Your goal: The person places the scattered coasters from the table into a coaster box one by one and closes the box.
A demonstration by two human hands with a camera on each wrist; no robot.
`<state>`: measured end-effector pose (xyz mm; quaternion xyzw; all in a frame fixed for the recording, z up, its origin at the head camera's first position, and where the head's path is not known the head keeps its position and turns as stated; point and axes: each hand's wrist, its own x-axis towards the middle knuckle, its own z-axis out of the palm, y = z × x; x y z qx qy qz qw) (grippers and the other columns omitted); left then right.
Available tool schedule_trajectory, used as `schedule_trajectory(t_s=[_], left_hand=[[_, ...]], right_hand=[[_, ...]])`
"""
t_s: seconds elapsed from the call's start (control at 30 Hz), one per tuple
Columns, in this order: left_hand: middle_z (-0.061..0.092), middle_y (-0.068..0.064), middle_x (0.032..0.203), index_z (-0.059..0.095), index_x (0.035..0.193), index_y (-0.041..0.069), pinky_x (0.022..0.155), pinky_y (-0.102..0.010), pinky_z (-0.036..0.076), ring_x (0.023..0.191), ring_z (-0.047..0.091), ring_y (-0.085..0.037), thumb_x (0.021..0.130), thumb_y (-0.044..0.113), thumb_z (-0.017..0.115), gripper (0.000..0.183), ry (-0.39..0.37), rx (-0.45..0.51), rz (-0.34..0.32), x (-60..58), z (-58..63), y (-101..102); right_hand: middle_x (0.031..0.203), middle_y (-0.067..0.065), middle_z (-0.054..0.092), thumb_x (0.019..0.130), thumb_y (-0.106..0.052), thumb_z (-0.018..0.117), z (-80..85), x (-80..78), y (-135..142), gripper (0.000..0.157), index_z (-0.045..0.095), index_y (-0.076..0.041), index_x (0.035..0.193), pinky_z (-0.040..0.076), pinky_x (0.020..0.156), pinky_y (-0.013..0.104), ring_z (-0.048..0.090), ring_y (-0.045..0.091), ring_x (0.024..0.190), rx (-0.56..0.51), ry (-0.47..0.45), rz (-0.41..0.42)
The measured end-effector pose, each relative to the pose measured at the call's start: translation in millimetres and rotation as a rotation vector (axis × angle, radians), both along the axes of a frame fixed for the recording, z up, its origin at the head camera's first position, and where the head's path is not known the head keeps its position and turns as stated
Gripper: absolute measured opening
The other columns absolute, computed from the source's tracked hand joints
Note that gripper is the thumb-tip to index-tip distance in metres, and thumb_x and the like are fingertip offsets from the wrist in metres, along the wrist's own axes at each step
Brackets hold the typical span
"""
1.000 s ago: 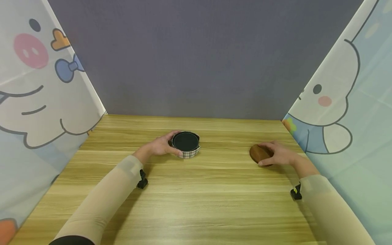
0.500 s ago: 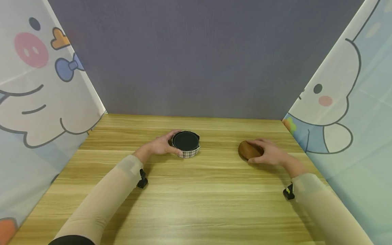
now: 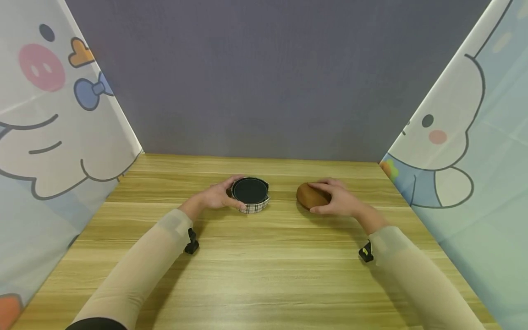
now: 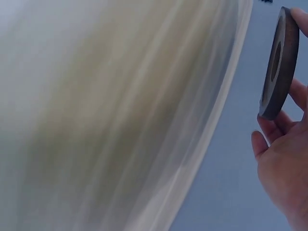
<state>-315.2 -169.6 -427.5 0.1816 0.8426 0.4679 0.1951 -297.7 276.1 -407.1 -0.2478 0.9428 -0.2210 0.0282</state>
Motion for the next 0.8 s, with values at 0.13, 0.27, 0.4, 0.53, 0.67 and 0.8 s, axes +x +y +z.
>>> schedule_trajectory(t_s=[0.13,0.27,0.4,0.53,0.67,0.8], left_hand=[[0.047,-0.020,0.168,0.025,0.175,0.027,0.131,-0.064,0.026,0.153,0.048,-0.041,0.085,0.034,0.098,0.116,0.002,0.001,0.001,0.4,-0.3,0.4],[0.047,-0.019,0.168,0.025,0.175,0.028,0.131,-0.063,0.027,0.154,0.048,-0.042,0.085,0.033,0.098,0.116,-0.007,0.007,0.003,0.0,-1.2,0.7],[0.047,-0.019,0.168,0.025,0.175,0.031,0.130,-0.064,0.027,0.153,0.049,-0.042,0.085,0.036,0.099,0.117,-0.002,-0.013,0.010,0.0,-2.3,0.6],[0.046,-0.019,0.169,0.025,0.175,0.033,0.130,-0.065,0.027,0.153,0.048,-0.043,0.085,0.039,0.098,0.117,0.003,-0.030,0.010,-0.1,-3.3,0.3],[0.043,-0.019,0.171,0.024,0.175,0.035,0.129,-0.064,0.030,0.153,0.048,-0.044,0.085,0.040,0.097,0.116,-0.012,-0.031,0.016,0.1,-2.8,-0.4],[0.042,-0.017,0.172,0.024,0.175,0.038,0.128,-0.063,0.033,0.151,0.049,-0.043,0.084,0.046,0.097,0.117,-0.012,-0.058,0.024,-0.7,-2.3,-0.9]], right_hand=[[0.167,0.016,0.044,0.088,-0.052,0.089,2.8,-4.6,-21.6,0.089,0.053,-0.026,0.165,0.035,0.118,0.072,0.034,0.046,0.155,-0.017,0.004,0.031],[0.167,0.015,0.044,0.088,-0.051,0.089,4.4,-8.7,-44.0,0.089,0.053,-0.026,0.165,0.034,0.119,0.070,0.033,0.043,0.155,-0.035,0.006,0.064],[0.166,0.015,0.045,0.087,-0.050,0.090,6.2,-10.9,-65.7,0.089,0.054,-0.025,0.164,0.033,0.120,0.069,0.034,0.042,0.155,-0.065,-0.001,0.092],[0.167,0.013,0.045,0.087,-0.049,0.090,6.3,-14.3,-85.7,0.089,0.054,-0.026,0.165,0.034,0.121,0.067,0.034,0.040,0.155,-0.081,-0.002,0.120],[0.166,0.012,0.046,0.089,-0.050,0.089,4.1,-19.4,-105.3,0.087,0.054,-0.026,0.165,0.033,0.122,0.065,0.036,0.039,0.154,-0.079,0.012,0.146],[0.167,0.012,0.045,0.091,-0.052,0.087,-0.2,-23.9,-124.5,0.087,0.052,-0.024,0.166,0.030,0.123,0.063,0.035,0.038,0.154,-0.066,-0.001,0.169]])
